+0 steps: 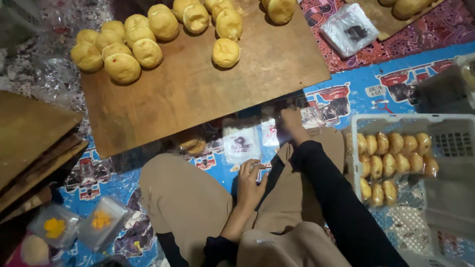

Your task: The person sits on the floor and individually wraps small baked buns in clear plastic bags. They pick each bun from a wooden board, place it into a bag, and then put the packaged bun into a white plastic crate.

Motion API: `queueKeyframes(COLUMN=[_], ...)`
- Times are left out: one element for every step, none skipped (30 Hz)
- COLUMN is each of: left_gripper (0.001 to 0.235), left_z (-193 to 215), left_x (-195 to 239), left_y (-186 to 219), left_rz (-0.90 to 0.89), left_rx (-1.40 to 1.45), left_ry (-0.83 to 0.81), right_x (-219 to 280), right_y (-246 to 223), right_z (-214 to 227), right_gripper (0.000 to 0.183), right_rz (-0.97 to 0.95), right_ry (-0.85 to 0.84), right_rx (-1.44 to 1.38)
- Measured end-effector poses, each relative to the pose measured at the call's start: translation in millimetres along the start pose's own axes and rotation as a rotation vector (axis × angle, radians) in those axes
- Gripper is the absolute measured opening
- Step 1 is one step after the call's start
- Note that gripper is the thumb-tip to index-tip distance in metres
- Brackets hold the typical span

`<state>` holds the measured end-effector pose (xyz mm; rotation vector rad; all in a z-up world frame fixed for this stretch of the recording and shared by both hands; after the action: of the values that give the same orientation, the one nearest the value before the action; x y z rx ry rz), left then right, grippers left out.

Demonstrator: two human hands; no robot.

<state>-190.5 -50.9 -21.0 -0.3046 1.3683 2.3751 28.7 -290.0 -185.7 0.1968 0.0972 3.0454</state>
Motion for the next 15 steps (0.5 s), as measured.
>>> queueKeyframes(left_gripper=[0.021, 0.020, 0.020, 0.020, 0.020, 0.019, 0.019, 0.018, 0.018, 0.017, 0.026, 0.035, 0.044, 0.038, 0.032], left_z=[1.6, 2.5, 2.8, 4.4, 5.2, 6.3, 8.4, 9.8, 10.2, 10.2, 7.9, 3.0, -4.3, -15.8, -30.2], left_x=[1.4, 3.3, 4.9, 7.8, 10.8, 13.1, 13.1, 8.6, 0.6, -9.6, -21.8, -37.1, -53.3, -70.4, -89.5], left_y=[0.8, 2.3, 4.7, 7.2, 9.5, 11.9, 14.1, 14.3, 13.0, 10.1, 6.6, 2.0, -2.5, -7.5, -10.9], left_rz=[-0.009, -0.007, -0.005, -0.004, -0.007, -0.010, -0.017, -0.011, -0.003, 0.006, 0.049, 0.092, 0.137, 0.258, 0.373], left_rx=[-0.015, -0.019, -0.021, -0.024, -0.027, -0.030, -0.034, -0.012, 0.011, 0.033, 0.094, 0.155, 0.216, 0.307, 0.400], left_ry=[0.001, 0.001, 0.000, 0.000, 0.007, 0.013, 0.022, 0.029, 0.037, 0.044, 0.133, 0.222, 0.309, 0.171, 0.030], right_x=[-1.0, -2.3, -4.1, -4.3, -4.7, -2.8, -0.3, 4.3, 14.0, 28.8, 52.3, 78.2, 107.8, 137.7, 162.0], right_y=[-2.0, -3.0, -3.4, -4.7, -4.1, -2.4, -1.2, 0.2, 2.6, 4.8, 8.9, 11.9, 14.9, 16.5, 18.5], right_z=[-0.6, -0.5, 1.6, 4.1, 7.1, 11.0, 19.1, 30.1, 42.1, 55.5, 68.9, 82.5, 96.0, 108.4, 121.4], right_gripper=[0.010, 0.010, 0.011, 0.017, 0.023, 0.018, 0.015, 0.016, 0.014, 0.013, 0.012, 0.012, 0.012, 0.012, 0.018], right_rz=[-0.009, -0.017, -0.009, -0.001, 0.005, 0.027, 0.049, 0.070, 0.070, 0.092, 0.119, 0.160, 0.204, 0.264, 0.326], right_ry=[0.002, 0.005, -0.010, -0.026, -0.040, 0.011, 0.067, 0.123, 0.183, 0.287, 0.394, 0.463, 0.522, 0.462, 0.363], right_rx=[-0.008, -0.015, -0.017, -0.019, -0.018, -0.020, -0.022, -0.024, -0.052, -0.110, -0.169, -0.217, -0.252, -0.235, -0.202])
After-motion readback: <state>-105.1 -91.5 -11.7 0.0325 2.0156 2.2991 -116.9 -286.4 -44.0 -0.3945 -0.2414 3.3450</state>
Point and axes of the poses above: each hand's wrist, its own x-axis away from the middle knuckle, its own z-axis out of the back of the hand, y = z × x, the point moved 1 cm from there along -x, towards the middle knuckle, and after that the axes turned 11 degrees about -z, right-handed, at the moved point
